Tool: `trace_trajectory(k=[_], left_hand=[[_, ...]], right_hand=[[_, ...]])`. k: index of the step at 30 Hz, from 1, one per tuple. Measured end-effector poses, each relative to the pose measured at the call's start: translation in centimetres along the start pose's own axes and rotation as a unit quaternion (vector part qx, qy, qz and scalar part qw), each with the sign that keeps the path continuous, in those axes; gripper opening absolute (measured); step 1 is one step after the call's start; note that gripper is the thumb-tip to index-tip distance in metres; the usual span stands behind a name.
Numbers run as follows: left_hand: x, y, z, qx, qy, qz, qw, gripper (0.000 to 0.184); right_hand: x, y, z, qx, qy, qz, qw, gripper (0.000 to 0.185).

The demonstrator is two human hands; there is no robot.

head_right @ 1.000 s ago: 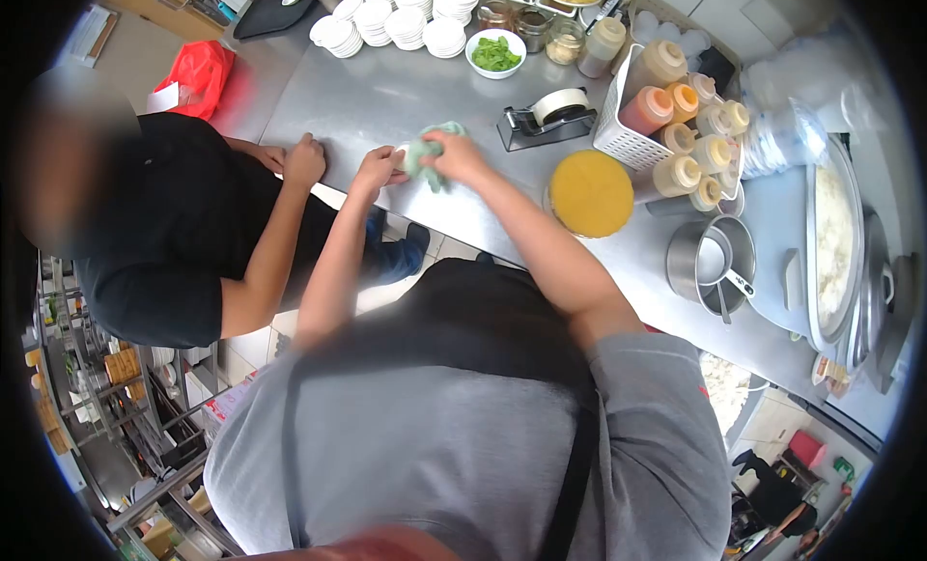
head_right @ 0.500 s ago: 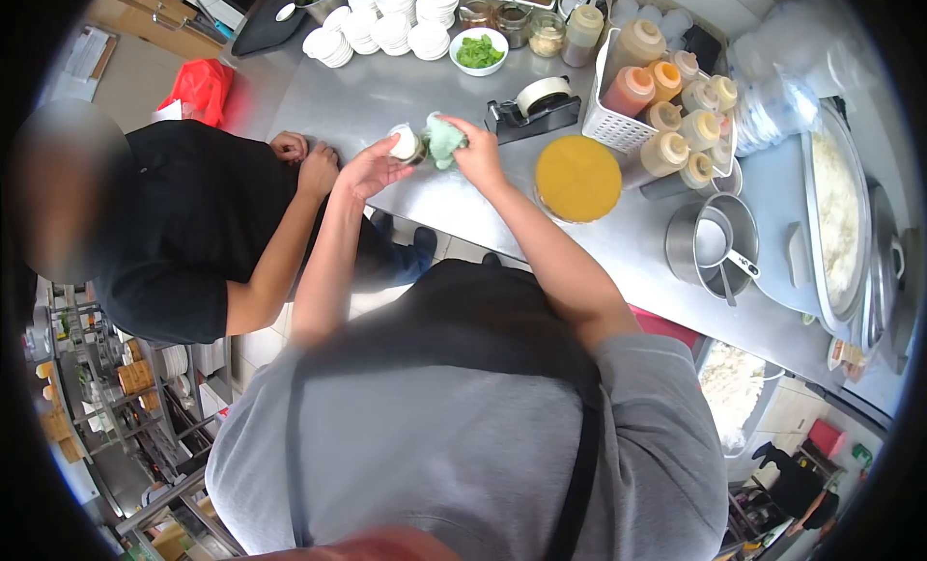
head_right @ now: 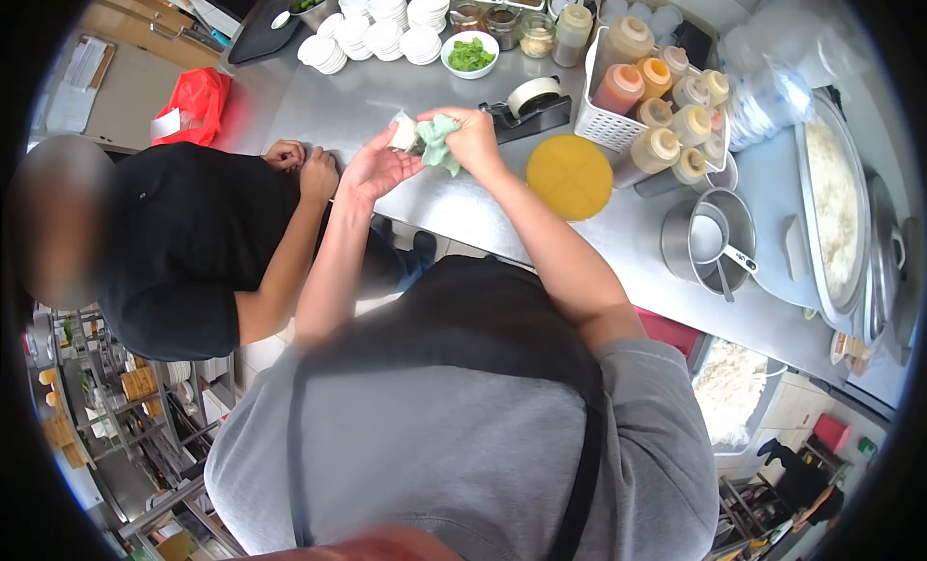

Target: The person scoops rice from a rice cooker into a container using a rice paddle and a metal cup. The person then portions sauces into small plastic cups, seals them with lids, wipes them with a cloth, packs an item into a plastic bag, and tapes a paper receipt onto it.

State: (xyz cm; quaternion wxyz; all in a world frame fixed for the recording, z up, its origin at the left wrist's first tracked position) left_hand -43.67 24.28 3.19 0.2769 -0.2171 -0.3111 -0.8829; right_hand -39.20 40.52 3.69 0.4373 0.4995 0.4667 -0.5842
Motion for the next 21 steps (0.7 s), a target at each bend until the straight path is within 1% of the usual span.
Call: trace_trajectory(k=[1,2,3,4,5,6,7,8,9,11,12,14,15,17,19,21], left_hand=[[0.1,0.2,-0.2,0.005,-0.012,-0.014,1.0,0.043],[0.3,0.3,-0.4,0.006,-0.012,-0.015,1.0,0.043],[0.6,0.6,-0.8,0.018,-0.023,0.008,1.0,0.044],[0.9,1.0,-1.1,0.03,-0.035,0.029,0.999,0.044],[1.3,1.4,-1.5,0.031,-0.035,0.028,0.999,0.044],[1.9,2.0,-1.8,0.062,-0.048,0.072,0.994,0.043],[2.5,2.5,-2.1,0.092,-0.062,0.115,0.987,0.043],[2.9,3.0,-2.1,0.1,-0.059,0.127,0.985,0.042],[2.9,3.2,-2.4,0.102,-0.06,0.125,0.985,0.042],[2.8,3.5,-2.9,0.099,-0.053,0.116,0.987,0.045],[2.4,3.3,-3.6,0.091,-0.052,0.096,0.99,0.044],[1.6,3.0,-3.5,0.083,-0.049,0.088,0.991,0.043],[1.1,2.8,-3.4,0.078,-0.044,0.086,0.992,0.042],[0.4,2.4,-3.4,0.082,-0.04,0.081,0.992,0.04],[0.2,2.1,-3.6,0.071,-0.05,0.051,0.995,0.037],[0.3,2.1,-3.5,0.081,-0.059,0.05,0.994,0.037]], right_hand=[[0.1,-0.3,0.4,0.0,-0.001,0.001,1.0,0.044],[0.0,-0.7,0.8,0.036,0.072,-0.055,0.995,0.041],[0.0,-1.1,1.0,0.072,0.145,-0.109,0.981,0.038],[0.0,-1.7,1.2,0.038,0.182,-0.159,0.97,0.037],[0.7,-2.7,1.5,0.038,0.182,-0.157,0.97,0.037],[1.6,-3.8,2.3,-0.01,0.316,-0.159,0.935,0.043],[2.6,-4.4,3.2,-0.058,0.444,-0.158,0.88,0.052],[1.9,-4.9,4.1,-0.145,0.525,0.048,0.837,0.07],[2.8,-5.3,4.5,-0.146,0.523,0.05,0.838,0.07],[6.2,-5.8,5.1,-0.086,0.522,0.114,0.841,0.08],[8.0,-5.2,5.7,-0.085,0.522,0.117,0.84,0.08],[10.5,-2.6,6.8,-0.142,0.616,-0.031,0.774,0.083],[10.7,-1.1,6.6,-0.142,0.618,-0.026,0.773,0.083],[10.7,3.0,6.2,-0.294,0.604,-0.123,0.731,0.076],[9.1,6.4,3.6,-0.212,0.558,-0.094,0.797,0.069],[9.5,9.3,0.9,-0.1,0.574,-0.058,0.81,0.062]])
Point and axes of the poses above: each hand's wrist, its own y-axis away from the middle knuckle, its own z-axis out of the palm, x = y × z, the point moved 1 cm from there along -y, towards the middle knuckle
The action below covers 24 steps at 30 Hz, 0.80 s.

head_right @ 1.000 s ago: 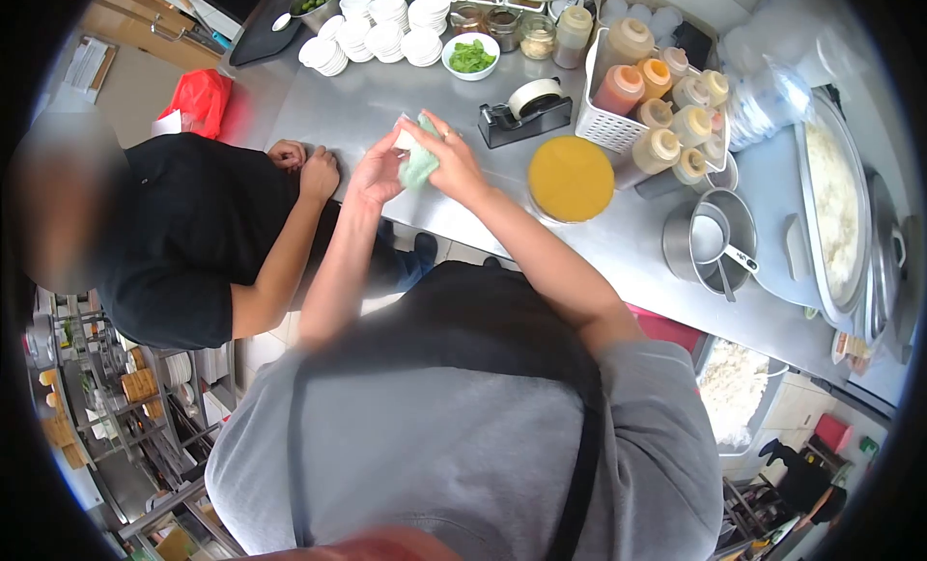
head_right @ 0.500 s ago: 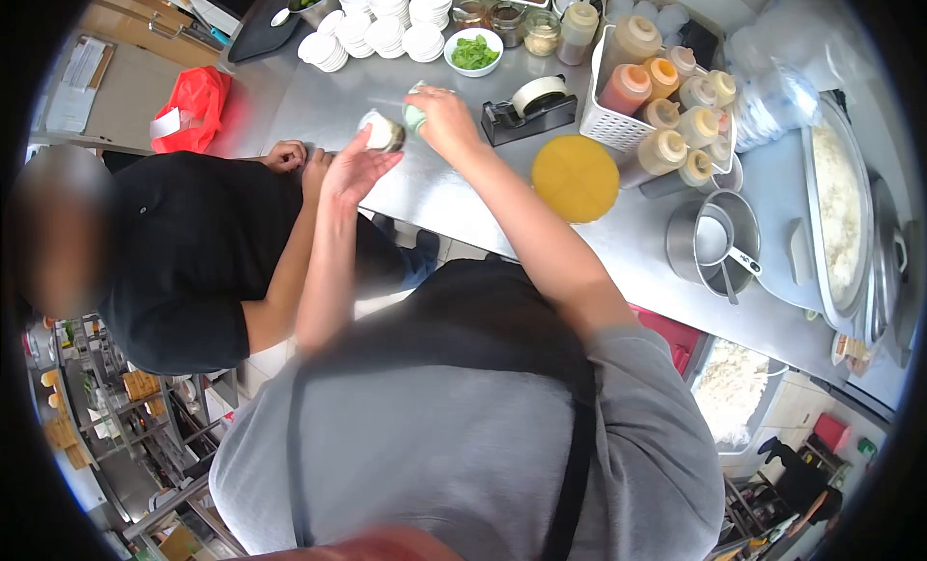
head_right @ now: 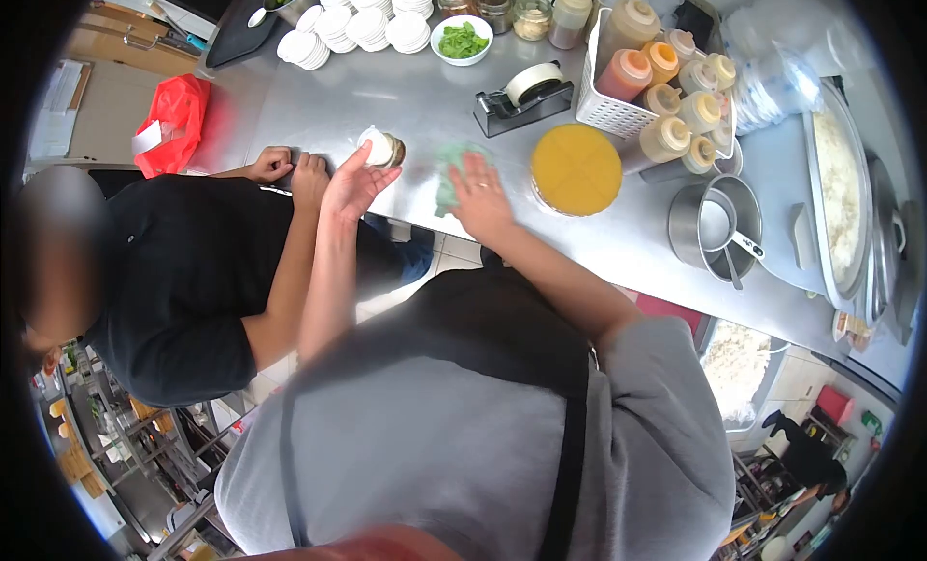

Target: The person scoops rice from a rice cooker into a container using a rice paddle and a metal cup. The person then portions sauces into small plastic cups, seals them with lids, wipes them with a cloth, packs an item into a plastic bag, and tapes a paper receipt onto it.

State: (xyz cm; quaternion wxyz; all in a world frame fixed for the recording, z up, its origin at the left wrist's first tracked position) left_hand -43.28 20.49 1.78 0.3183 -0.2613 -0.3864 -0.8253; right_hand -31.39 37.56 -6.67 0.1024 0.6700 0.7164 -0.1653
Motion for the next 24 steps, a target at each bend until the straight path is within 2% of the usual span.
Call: trace_trajectory(k=[2,3,5,6,7,8,9,10,11,12,14,16,18,19,22,24], left_hand=[[0.2,0.1,-0.1,0.008,-0.003,-0.003,1.0,0.037],[0.3,0.3,0.2,0.007,-0.005,-0.002,1.0,0.037],[0.6,0.3,1.4,-0.014,-0.016,0.021,1.0,0.037],[0.6,0.4,1.8,-0.016,-0.016,0.022,1.0,0.037],[0.5,0.6,2.4,-0.044,-0.054,0.005,0.998,0.038],[0.4,0.7,3.1,-0.073,-0.092,-0.011,0.993,0.038],[0.1,0.8,4.0,-0.078,-0.099,-0.028,0.992,0.04],[-0.8,0.2,4.2,-0.081,-0.1,-0.027,0.991,0.04],[-2.0,-0.7,3.8,-0.075,-0.131,-0.013,0.988,0.041],[-2.3,-0.8,4.0,-0.067,-0.163,0.001,0.984,0.042],[-1.7,-0.5,4.1,-0.044,-0.182,-0.004,0.982,0.044],[-1.6,0.0,4.2,-0.049,-0.208,-0.024,0.977,0.034],[-2.2,-0.3,3.6,-0.047,-0.185,-0.026,0.981,0.039],[-2.3,-0.4,3.3,-0.048,-0.163,-0.029,0.985,0.044],[-2.1,-0.5,3.3,-0.019,-0.156,-0.026,0.987,0.041],[-1.8,-0.5,3.3,-0.025,-0.147,-0.026,0.988,0.04]], right_hand=[[1.5,2.5,-0.1,-0.004,0.104,0.019,0.994,0.056],[1.8,3.1,-0.6,-0.002,0.103,0.019,0.994,0.056],[2.5,3.5,-2.0,-0.059,-0.152,0.082,0.983,0.049],[2.3,2.6,-3.2,-0.058,-0.151,0.082,0.983,0.049],[2.2,1.1,-4.4,-0.02,-0.402,0.159,0.901,0.041],[1.8,-0.4,-5.6,0.021,-0.623,0.223,0.75,0.034],[1.1,-1.9,-6.9,0.026,-0.622,0.224,0.75,0.034],[0.1,-3.5,-7.9,-0.026,-0.751,0.219,0.622,0.031],[-0.7,-4.6,-8.3,-0.078,-0.854,0.204,0.472,0.029],[-0.8,-5.2,-7.9,-0.077,-0.854,0.203,0.472,0.029],[-0.9,-5.8,-7.3,-0.065,-0.812,0.175,0.553,0.027],[-0.7,-5.9,-7.2,-0.067,-0.805,0.184,0.56,0.027],[-0.2,-6.3,-7.1,-0.097,-0.764,0.212,0.602,0.027],[-0.1,-6.4,-7.0,-0.098,-0.764,0.211,0.601,0.027],[0.2,-6.7,-7.1,-0.097,-0.743,0.233,0.62,0.031],[0.3,-7.1,-7.3,-0.081,-0.704,0.216,0.672,0.033]])
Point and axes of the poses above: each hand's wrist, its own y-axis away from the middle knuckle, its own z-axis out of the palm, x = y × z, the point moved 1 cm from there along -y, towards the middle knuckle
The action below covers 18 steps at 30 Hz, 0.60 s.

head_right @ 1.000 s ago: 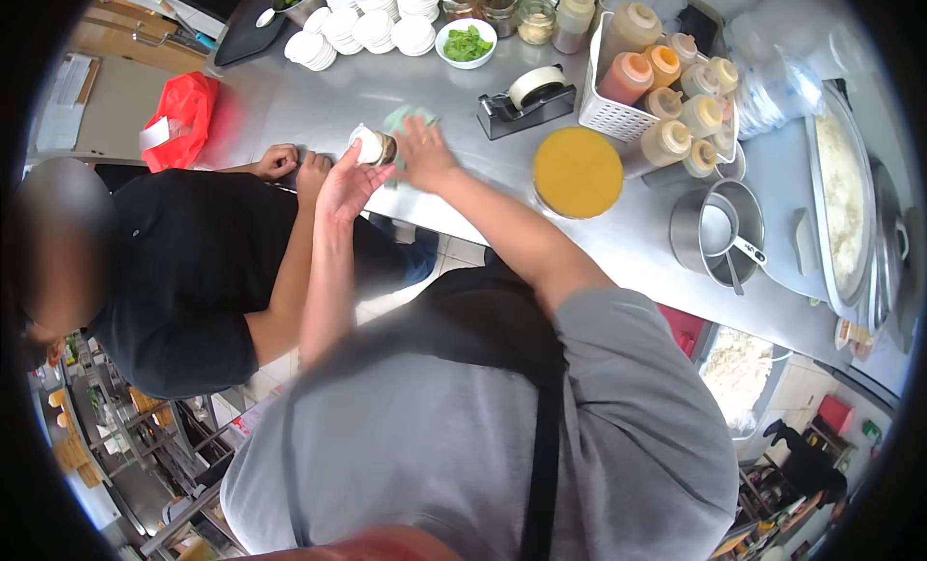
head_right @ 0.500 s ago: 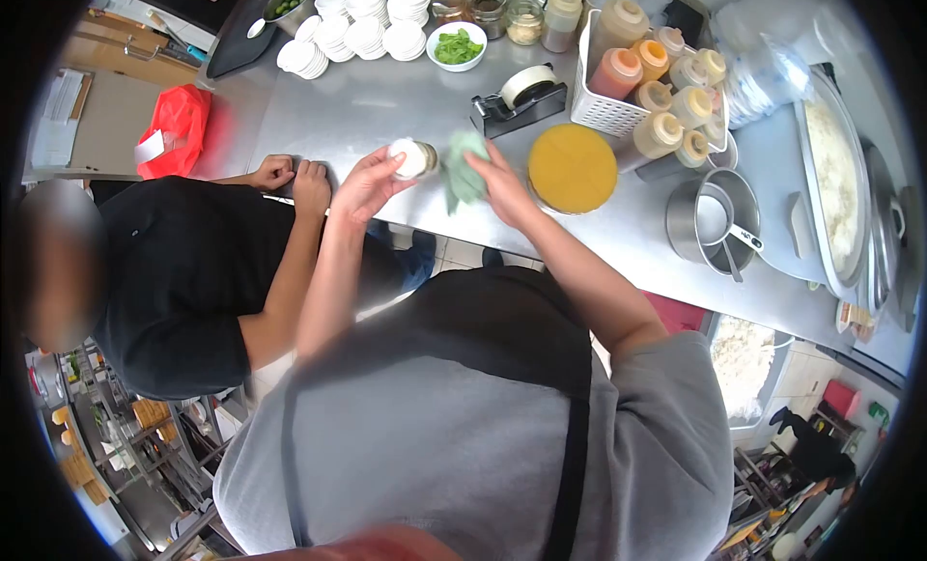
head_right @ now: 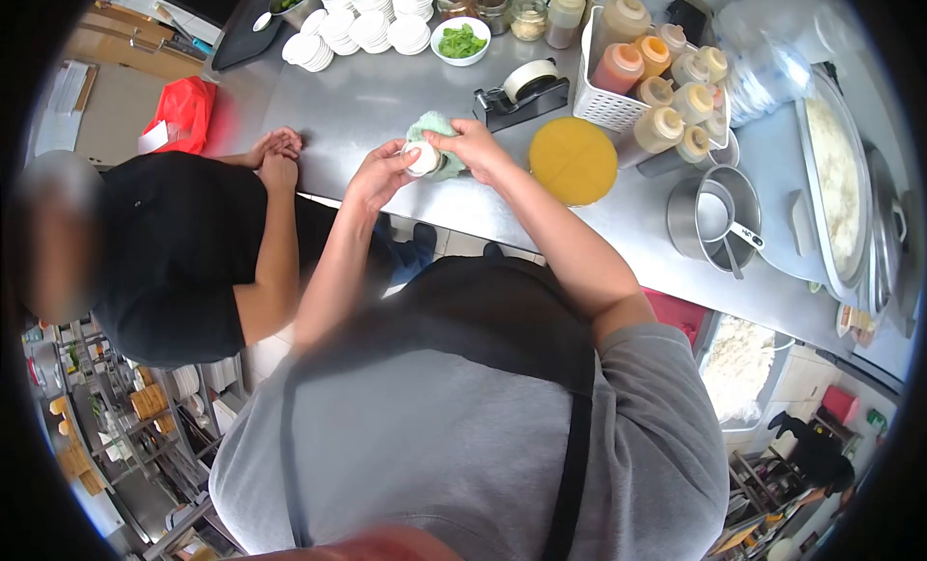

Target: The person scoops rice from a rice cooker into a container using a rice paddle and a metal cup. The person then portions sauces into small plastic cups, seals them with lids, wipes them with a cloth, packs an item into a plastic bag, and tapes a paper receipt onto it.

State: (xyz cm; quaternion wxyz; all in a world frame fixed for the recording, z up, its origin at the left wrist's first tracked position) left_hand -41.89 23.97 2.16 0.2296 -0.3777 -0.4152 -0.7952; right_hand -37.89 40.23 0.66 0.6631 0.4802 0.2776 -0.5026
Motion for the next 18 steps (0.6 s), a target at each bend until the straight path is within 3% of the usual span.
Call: trace_trajectory(k=[5,7,10,12,14,15,16,17,18], left_hand=[[0.9,0.4,-0.6,-0.035,0.012,-0.012,0.999,0.039],[1.3,0.6,-0.9,-0.077,0.083,-0.009,0.994,0.04],[1.1,0.0,-1.7,-0.05,0.106,0.007,0.993,0.041],[0.8,0.2,-2.4,-0.036,0.094,0.002,0.995,0.041],[1.0,0.7,-3.1,-0.026,0.08,0.0,0.996,0.041],[1.1,1.2,-3.6,-0.014,0.087,0.004,0.996,0.042],[1.2,1.8,-4.2,-0.002,0.094,0.01,0.995,0.044],[0.9,2.1,-5.0,0.009,0.099,0.021,0.995,0.042],[0.9,2.7,-5.4,0.007,0.099,0.025,0.995,0.042]], right_hand=[[-1.0,-0.4,0.1,-0.008,0.003,-0.017,1.0,0.038],[-1.2,-0.3,0.3,0.001,-0.014,-0.034,0.999,0.04],[-1.1,0.5,0.9,-0.006,-0.092,0.016,0.996,0.039],[-0.5,0.8,1.0,-0.018,-0.056,0.001,0.998,0.036],[0.4,-0.2,-0.4,-0.012,0.051,-0.001,0.999,0.037],[0.3,-0.6,-0.9,0.044,0.209,-0.023,0.977,0.041],[0.6,-0.9,-0.8,0.044,0.211,-0.027,0.976,0.041],[1.0,-0.9,-0.4,0.071,0.404,-0.113,0.905,0.046],[0.9,-0.7,0.5,0.096,0.577,-0.193,0.788,0.051]])
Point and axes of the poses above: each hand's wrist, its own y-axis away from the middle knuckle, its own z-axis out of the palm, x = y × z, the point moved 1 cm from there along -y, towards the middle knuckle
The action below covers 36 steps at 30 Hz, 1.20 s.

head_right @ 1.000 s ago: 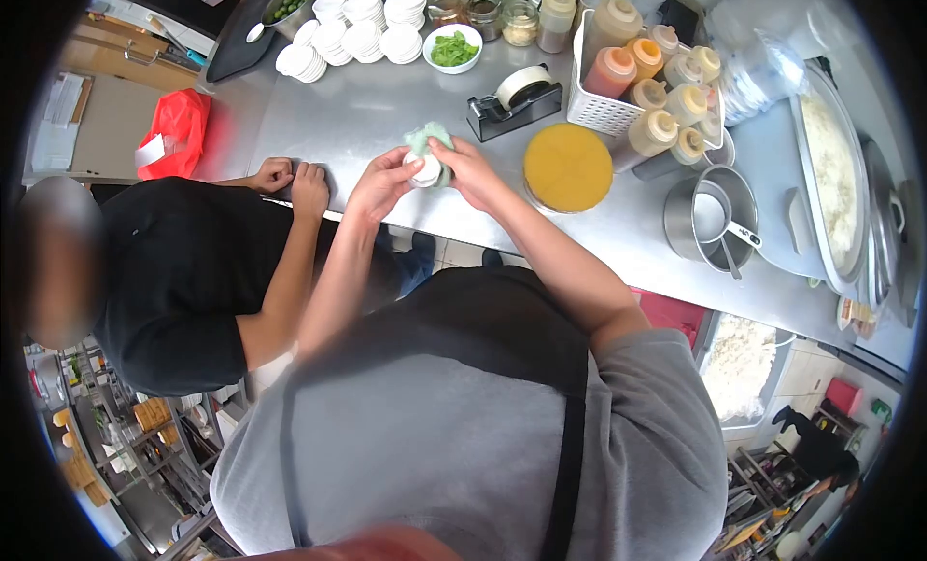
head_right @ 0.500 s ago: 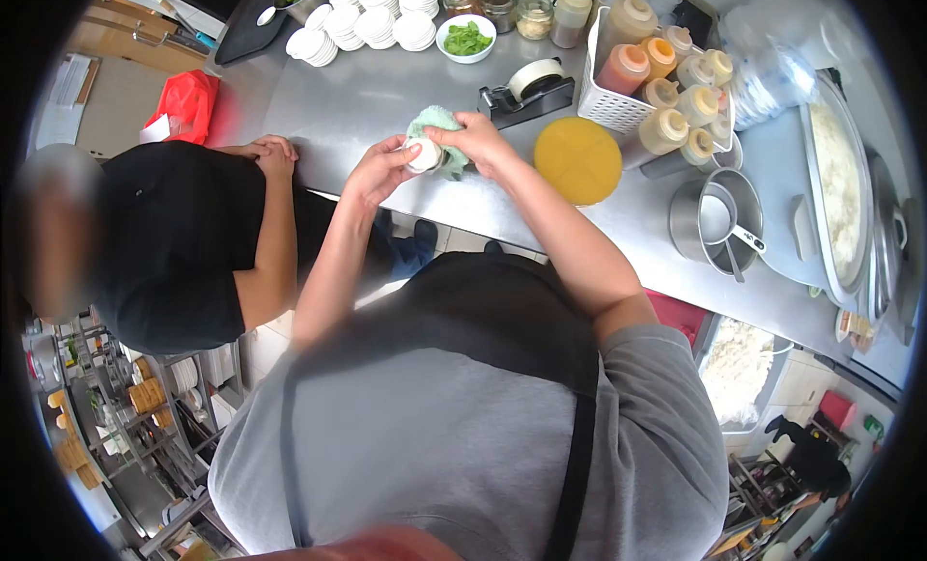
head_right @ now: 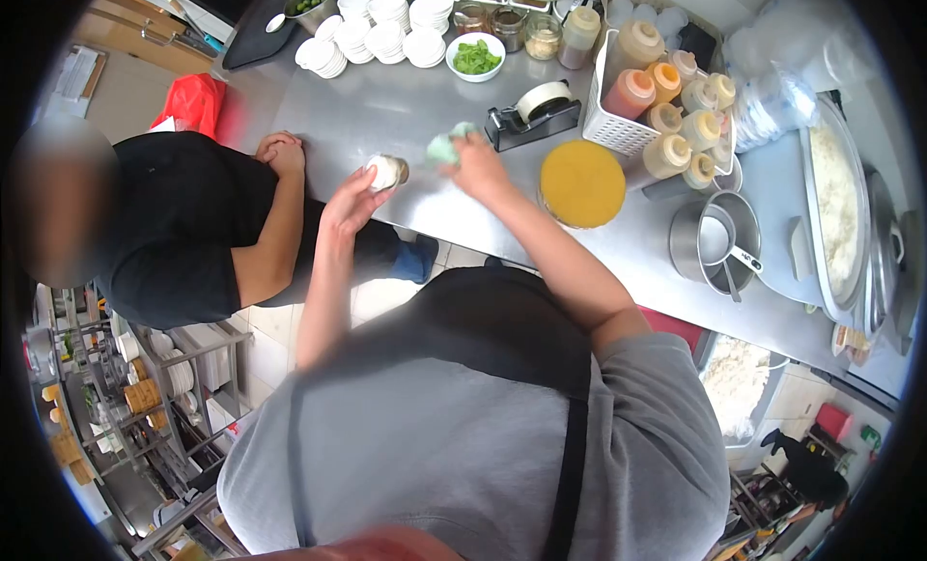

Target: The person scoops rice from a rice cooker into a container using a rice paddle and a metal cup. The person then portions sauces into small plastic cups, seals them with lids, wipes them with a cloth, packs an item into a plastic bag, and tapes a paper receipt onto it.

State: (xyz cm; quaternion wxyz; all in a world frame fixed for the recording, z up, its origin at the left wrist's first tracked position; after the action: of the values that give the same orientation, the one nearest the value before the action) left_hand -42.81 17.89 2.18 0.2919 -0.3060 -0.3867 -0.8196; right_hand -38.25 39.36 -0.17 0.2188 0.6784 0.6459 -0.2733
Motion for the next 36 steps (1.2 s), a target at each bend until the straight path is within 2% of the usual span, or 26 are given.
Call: trace_trajectory(k=[1,2,4,7,9,11,13,15,16,18,21,23,25,26,28,30,33,34,35,36], left_hand=[[0.0,0.7,-0.4,0.023,-0.004,0.011,1.0,0.041],[0.1,1.4,-0.8,0.046,-0.008,0.022,0.999,0.04],[-0.3,2.6,-1.6,0.052,-0.004,0.028,0.998,0.038],[-1.6,4.0,-2.0,0.067,0.013,0.029,0.997,0.035],[-2.0,5.0,-1.7,0.093,0.03,0.029,0.995,0.032],[-2.8,5.5,-2.5,0.094,0.046,0.05,0.993,0.031],[-2.9,6.3,-2.9,0.102,0.076,0.071,0.989,0.031],[-2.7,6.9,-3.2,0.112,0.077,0.077,0.988,0.03],[-2.5,7.1,-3.2,0.119,0.076,0.083,0.987,0.03],[-2.0,7.2,-2.8,0.103,0.071,0.084,0.989,0.031],[-2.3,5.8,-1.4,0.105,-0.027,0.055,0.993,0.034],[-3.1,4.4,0.6,0.098,-0.07,0.009,0.993,0.036],[-4.7,2.4,2.1,0.072,-0.094,-0.015,0.993,0.036],[-5.7,1.2,2.4,0.064,-0.115,-0.037,0.991,0.037],[-7.1,-0.4,3.5,0.048,-0.14,-0.057,0.987,0.038],[-7.9,-1.6,5.0,0.066,-0.255,-0.066,0.962,0.04],[-10.1,-3.5,5.2,0.061,-0.324,-0.008,0.944,0.035],[-10.7,-4.1,5.0,0.061,-0.352,0.028,0.934,0.033],[-10.9,-4.3,5.2,0.06,-0.36,0.048,0.93,0.034],[-11.0,-4.7,5.2,0.056,-0.36,0.05,0.93,0.034]], right_hand=[[-0.9,0.4,0.7,-0.104,0.047,0.059,0.992,0.048],[-0.8,0.0,2.8,-0.101,0.049,0.057,0.992,0.048],[0.7,-1.1,8.4,-0.063,0.27,0.013,0.961,0.042],[-0.3,-8.4,9.7,-0.1,0.259,-0.021,0.96,0.036],[-1.3,-12.9,10.2,-0.127,0.187,-0.009,0.974,0.041],[-1.7,-15.6,13.9,-0.093,0.224,-0.091,0.966,0.035],[-4.0,-14.2,14.6,-0.08,0.293,-0.272,0.913,0.023],[-5.2,-11.3,14.9,-0.113,0.248,-0.351,0.896,0.016],[-5.4,-10.1,14.6,-0.111,0.248,-0.351,0.896,0.016],[-5.3,-8.4,12.8,-0.124,0.187,-0.419,0.88,0.012],[-5.9,-9.4,9.2,-0.156,0.152,-0.344,0.913,0.012],[-5.7,-10.9,7.8,-0.063,0.127,-0.331,0.933,0.01],[-5.0,-12.9,5.9,-0.156,0.153,-0.306,0.927,0.022],[-4.2,-12.4,4.1,-0.152,0.162,-0.295,0.929,0.022],[-4.4,-11.0,-0.9,-0.036,0.143,-0.286,0.947,0.038],[-4.3,-8.4,-8.6,-0.003,0.107,-0.248,0.963,0.045],[-0.5,-5.8,-19.7,0.081,0.102,-0.192,0.973,0.046],[-0.7,-3.0,-24.6,0.116,0.134,-0.096,0.979,0.044],[3.2,-3.0,-28.0,0.17,0.172,-0.103,0.965,0.041],[4.1,-0.8,-32.4,0.17,0.209,-0.053,0.962,0.039]])
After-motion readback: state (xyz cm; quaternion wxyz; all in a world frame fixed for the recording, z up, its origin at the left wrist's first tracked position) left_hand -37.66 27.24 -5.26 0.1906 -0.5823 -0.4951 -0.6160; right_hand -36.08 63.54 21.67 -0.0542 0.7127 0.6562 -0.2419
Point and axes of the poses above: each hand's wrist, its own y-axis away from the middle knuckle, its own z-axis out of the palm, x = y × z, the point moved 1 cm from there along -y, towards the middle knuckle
